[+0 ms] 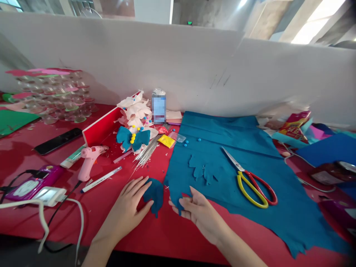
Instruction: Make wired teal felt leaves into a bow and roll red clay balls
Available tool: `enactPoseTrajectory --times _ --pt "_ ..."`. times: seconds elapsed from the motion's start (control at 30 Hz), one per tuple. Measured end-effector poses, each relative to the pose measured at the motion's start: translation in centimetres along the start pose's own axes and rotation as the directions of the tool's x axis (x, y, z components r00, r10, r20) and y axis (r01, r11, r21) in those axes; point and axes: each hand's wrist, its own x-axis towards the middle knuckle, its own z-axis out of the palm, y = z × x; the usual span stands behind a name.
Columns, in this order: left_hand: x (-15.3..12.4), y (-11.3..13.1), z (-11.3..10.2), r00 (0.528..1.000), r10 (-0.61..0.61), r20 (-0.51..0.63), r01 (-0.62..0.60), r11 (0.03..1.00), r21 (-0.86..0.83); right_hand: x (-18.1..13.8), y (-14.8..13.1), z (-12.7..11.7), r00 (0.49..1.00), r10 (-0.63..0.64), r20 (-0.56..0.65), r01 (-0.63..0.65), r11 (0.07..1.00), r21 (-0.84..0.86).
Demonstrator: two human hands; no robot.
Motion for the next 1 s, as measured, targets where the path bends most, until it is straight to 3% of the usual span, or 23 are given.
enactPoseTrajectory --times 0.17,0.23,0.27,0.33,0.4,0.43,0.5,0.53,0.6,0.73,1.0 --pt "0.0 0.0 -0.2 1.000 0.010 0.021 -0.009 1.000 -0.009 -0.5 0.1 -0.3 0.987 0.110 0.116 -0.098 0.990 -0.104" --pt "0.0 0.1 -0.3 0.999 0.011 0.031 -0.011 1.000 -0.015 -1.3 -0.1 -1.0 0.988 0.112 0.103 -0.078 0.956 -0.284" --pt "0.1 0.1 -0.3 0.999 0.009 0.037 -0.008 1.000 -0.016 -1.6 -0.1 -1.3 0.996 0.051 0.077 -0.013 0.907 -0.422" --pt "0.2 0.1 -0.3 0.999 0.002 0.049 -0.001 1.000 -0.014 -1.8 -0.2 -2.0 0.979 -0.181 0.097 0.195 0.675 -0.712" --pt "0.3 0.1 -0.3 0.998 0.007 0.055 -0.007 1.000 -0.005 -1.4 -0.4 -2.5 0.883 -0.379 0.278 0.399 0.295 -0.868" --pt "0.4 0.1 -0.3 0.999 0.014 0.052 -0.014 1.000 0.001 -1.0 -0.6 -2.6 0.821 -0.410 0.396 0.473 0.101 -0.875" --pt "0.5 0.1 -0.3 0.998 0.032 0.045 -0.033 0.999 0.011 0.1 -0.9 -2.7 0.722 -0.361 0.590 0.549 -0.219 -0.806" --pt "0.5 0.2 -0.3 0.998 0.039 0.041 -0.039 0.999 0.013 0.6 -1.0 -2.7 0.686 -0.315 0.656 0.565 -0.336 -0.753" --pt "0.5 0.2 -0.3 0.998 0.044 0.035 -0.044 0.999 0.008 1.3 -1.3 -2.6 0.648 -0.229 0.726 0.577 -0.476 -0.664" --pt "0.6 0.3 -0.4 0.999 0.033 0.023 -0.033 0.999 -0.006 1.7 -1.6 -2.2 0.666 -0.148 0.731 0.584 -0.506 -0.634" --pt "0.6 0.5 -0.6 1.000 0.018 0.013 -0.018 1.000 -0.007 1.8 -0.7 -2.0 0.723 -0.156 0.673 0.523 -0.513 -0.680"
